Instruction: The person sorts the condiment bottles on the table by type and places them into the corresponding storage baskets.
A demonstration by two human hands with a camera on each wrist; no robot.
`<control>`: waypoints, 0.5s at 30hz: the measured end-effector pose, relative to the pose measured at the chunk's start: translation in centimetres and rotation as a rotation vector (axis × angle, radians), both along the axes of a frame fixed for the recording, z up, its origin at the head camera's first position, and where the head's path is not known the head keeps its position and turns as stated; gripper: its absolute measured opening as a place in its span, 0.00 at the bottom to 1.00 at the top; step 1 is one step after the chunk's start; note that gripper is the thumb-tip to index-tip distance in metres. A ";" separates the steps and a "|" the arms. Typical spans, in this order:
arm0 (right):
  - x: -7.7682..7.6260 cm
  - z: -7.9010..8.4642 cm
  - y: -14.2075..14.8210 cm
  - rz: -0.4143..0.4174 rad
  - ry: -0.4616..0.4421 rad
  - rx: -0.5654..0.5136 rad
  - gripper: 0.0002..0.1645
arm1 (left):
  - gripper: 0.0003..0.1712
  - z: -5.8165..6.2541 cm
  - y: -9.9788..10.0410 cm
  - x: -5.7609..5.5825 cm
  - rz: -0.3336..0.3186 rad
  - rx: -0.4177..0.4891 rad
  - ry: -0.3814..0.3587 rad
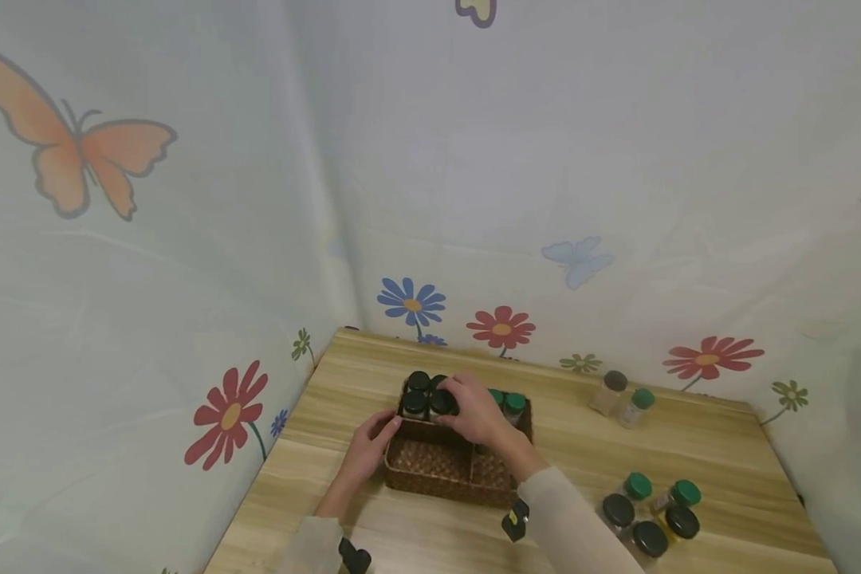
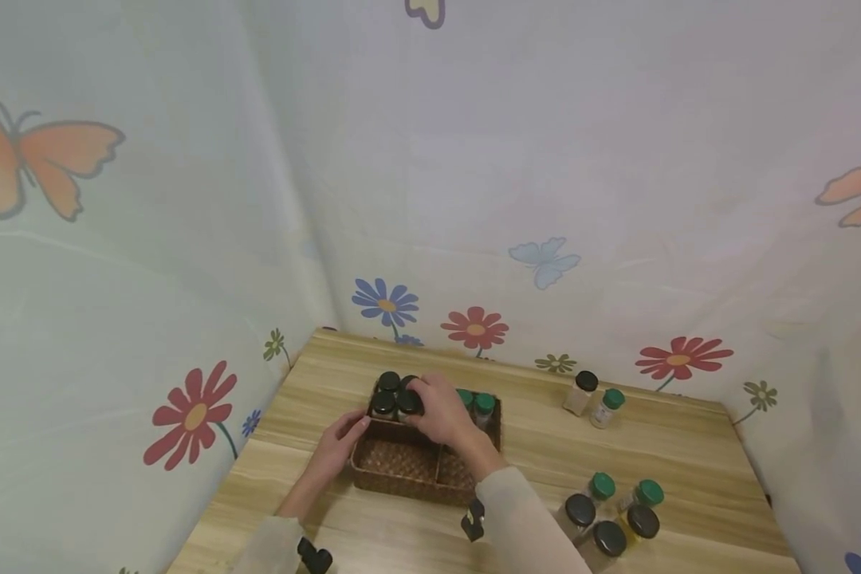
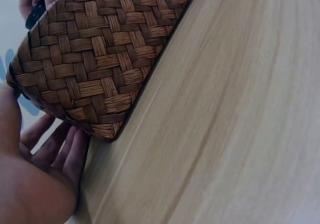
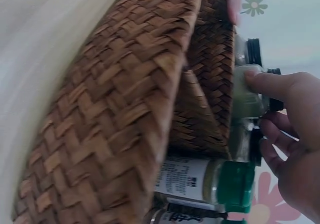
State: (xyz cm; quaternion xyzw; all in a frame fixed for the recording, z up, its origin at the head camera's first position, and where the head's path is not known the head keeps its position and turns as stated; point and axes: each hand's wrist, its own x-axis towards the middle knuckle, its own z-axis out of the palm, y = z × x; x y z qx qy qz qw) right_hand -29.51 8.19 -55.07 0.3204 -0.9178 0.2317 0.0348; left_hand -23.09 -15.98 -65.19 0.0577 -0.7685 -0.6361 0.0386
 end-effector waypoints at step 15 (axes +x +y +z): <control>0.6 -1.8 0.2 -0.031 0.119 -0.040 0.32 | 0.34 0.0 0.3 0.0 0.000 -0.009 -0.013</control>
